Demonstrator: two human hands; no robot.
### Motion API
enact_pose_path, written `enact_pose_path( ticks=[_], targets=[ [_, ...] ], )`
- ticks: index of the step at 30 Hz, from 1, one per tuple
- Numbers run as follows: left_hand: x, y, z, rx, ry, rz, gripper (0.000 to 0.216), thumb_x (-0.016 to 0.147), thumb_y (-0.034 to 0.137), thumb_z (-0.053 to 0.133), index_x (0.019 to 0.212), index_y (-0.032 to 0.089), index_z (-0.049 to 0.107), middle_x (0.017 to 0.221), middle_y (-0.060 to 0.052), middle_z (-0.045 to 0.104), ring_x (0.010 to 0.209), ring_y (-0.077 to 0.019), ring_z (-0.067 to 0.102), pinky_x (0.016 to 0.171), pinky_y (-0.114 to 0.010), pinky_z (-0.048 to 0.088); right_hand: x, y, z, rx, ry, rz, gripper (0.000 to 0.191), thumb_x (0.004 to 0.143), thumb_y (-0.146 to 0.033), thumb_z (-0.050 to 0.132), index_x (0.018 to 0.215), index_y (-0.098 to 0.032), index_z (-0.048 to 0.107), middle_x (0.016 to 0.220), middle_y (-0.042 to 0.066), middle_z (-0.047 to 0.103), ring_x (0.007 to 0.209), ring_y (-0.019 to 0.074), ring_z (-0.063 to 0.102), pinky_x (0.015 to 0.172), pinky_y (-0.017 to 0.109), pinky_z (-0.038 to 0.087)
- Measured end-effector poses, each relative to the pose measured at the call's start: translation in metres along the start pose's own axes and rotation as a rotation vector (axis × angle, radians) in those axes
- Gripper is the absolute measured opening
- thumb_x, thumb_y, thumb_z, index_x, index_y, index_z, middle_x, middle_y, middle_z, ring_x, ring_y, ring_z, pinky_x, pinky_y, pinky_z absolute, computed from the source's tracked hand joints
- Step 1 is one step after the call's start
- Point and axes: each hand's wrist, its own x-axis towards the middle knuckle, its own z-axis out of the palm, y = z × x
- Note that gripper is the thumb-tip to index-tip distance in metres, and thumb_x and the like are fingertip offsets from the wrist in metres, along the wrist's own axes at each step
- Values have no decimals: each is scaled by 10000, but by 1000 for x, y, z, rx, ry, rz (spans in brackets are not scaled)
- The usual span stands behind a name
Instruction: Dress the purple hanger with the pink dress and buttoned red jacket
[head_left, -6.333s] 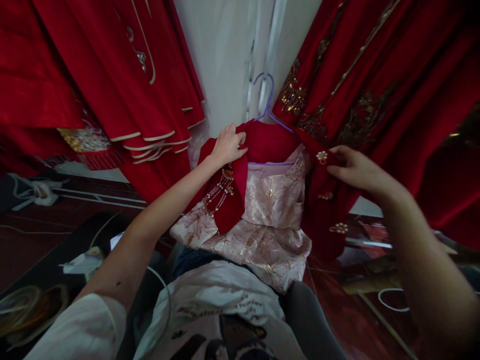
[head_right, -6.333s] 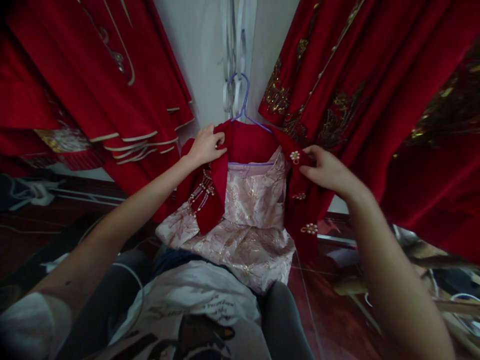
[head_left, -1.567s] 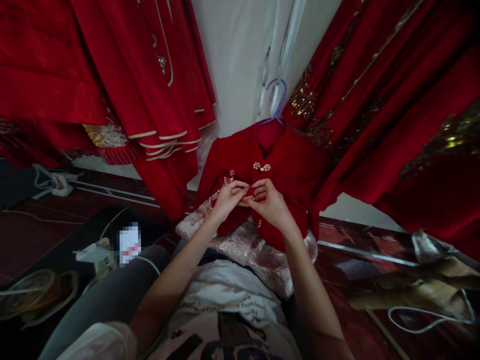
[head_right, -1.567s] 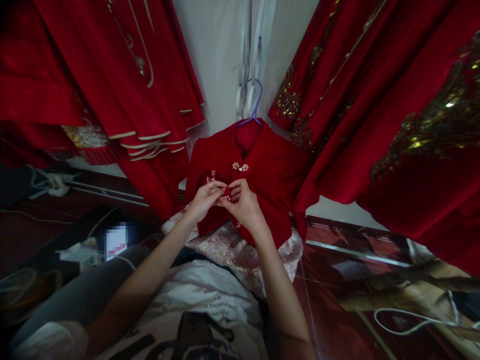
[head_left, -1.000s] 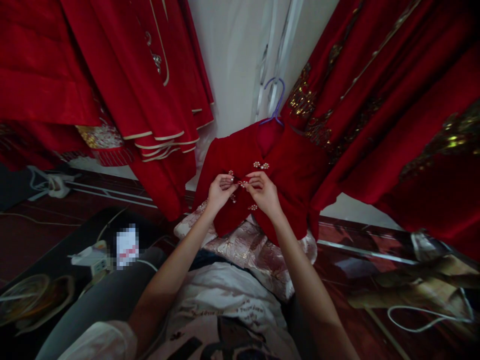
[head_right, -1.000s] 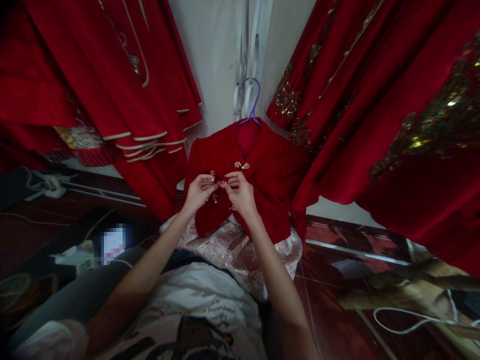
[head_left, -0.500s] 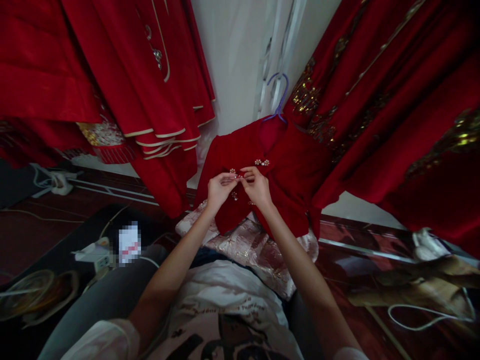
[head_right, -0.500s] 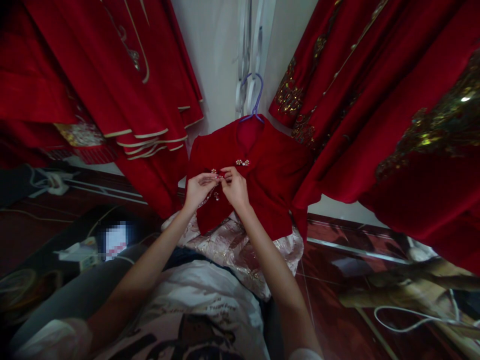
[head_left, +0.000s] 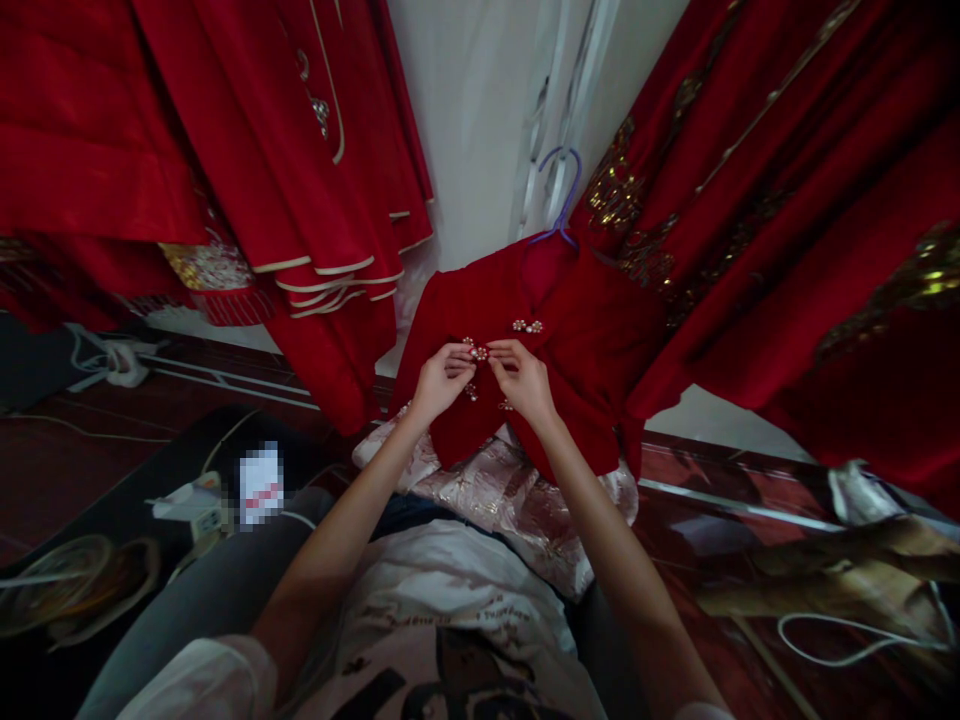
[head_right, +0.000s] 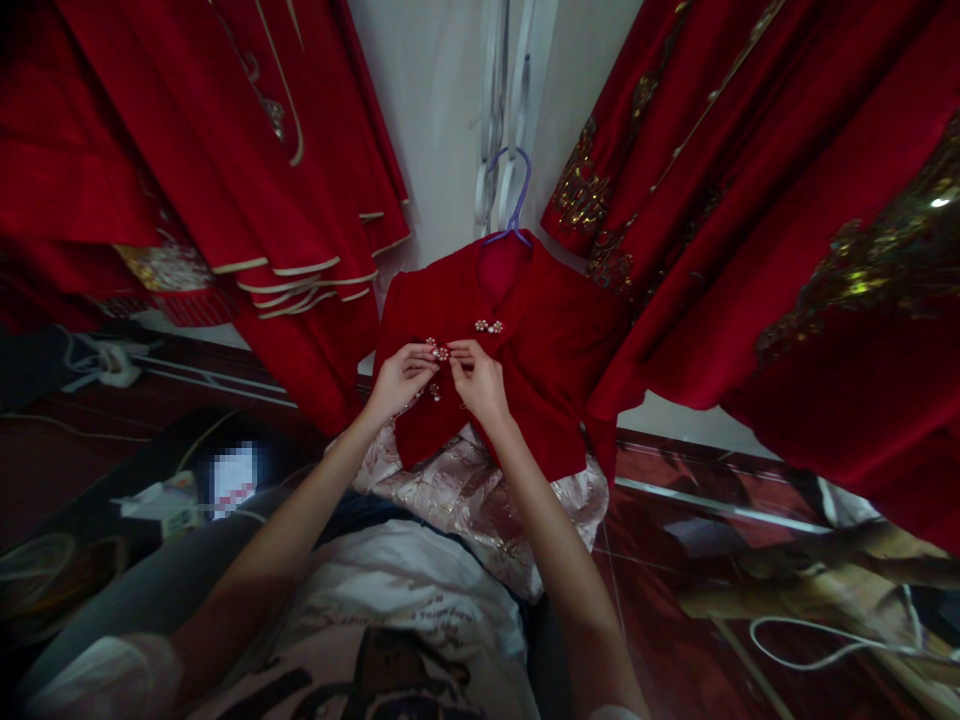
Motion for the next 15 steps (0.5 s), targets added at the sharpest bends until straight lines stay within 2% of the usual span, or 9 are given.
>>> enact_pose_path(
  ticks=[2,4,8,11,15],
  targets=[
    [-11,-4,-2,67,13,0,355,708,142,654,1053,168,573,901,-32,633,747,-114,628,662,-237,524,-11,6,-14,-14,-70,20,194,858,-265,530,1009,-196,632,983,51,700,839,141,675,728,266,551],
    [-25,-7,-5,153,-5,-10,330,711,116,635,1028,173,563,861,-16,609,711,-101,600,629,-216,497,-20,11,-32,-91,-161,60,160,849,-251,546,949,-189,654,903,45,711,782,144,675,718,275,543],
    [-53,-11,-8,185,-141,-74,381,726,66,589,1083,192,548,841,-3,613,721,-97,602,660,-215,498,-28,19,-59,-201,-336,124,152,824,-235,586,946,-187,663,822,41,708,713,145,664,678,274,526],
    [-63,-12,-5,120,-138,-78,469,728,58,578,1164,216,515,954,-21,610,759,-92,612,714,-231,517,-29,27,-57,-254,-356,183,199,784,-255,643,970,-184,629,830,42,692,677,140,645,643,269,511],
    [-61,-13,3,110,-147,-68,408,736,95,598,1124,213,547,988,-32,614,760,-96,612,715,-237,516,-31,42,-33,-271,-337,195,331,658,-252,740,927,-176,562,825,11,639,672,122,605,621,246,486]
  ],
)
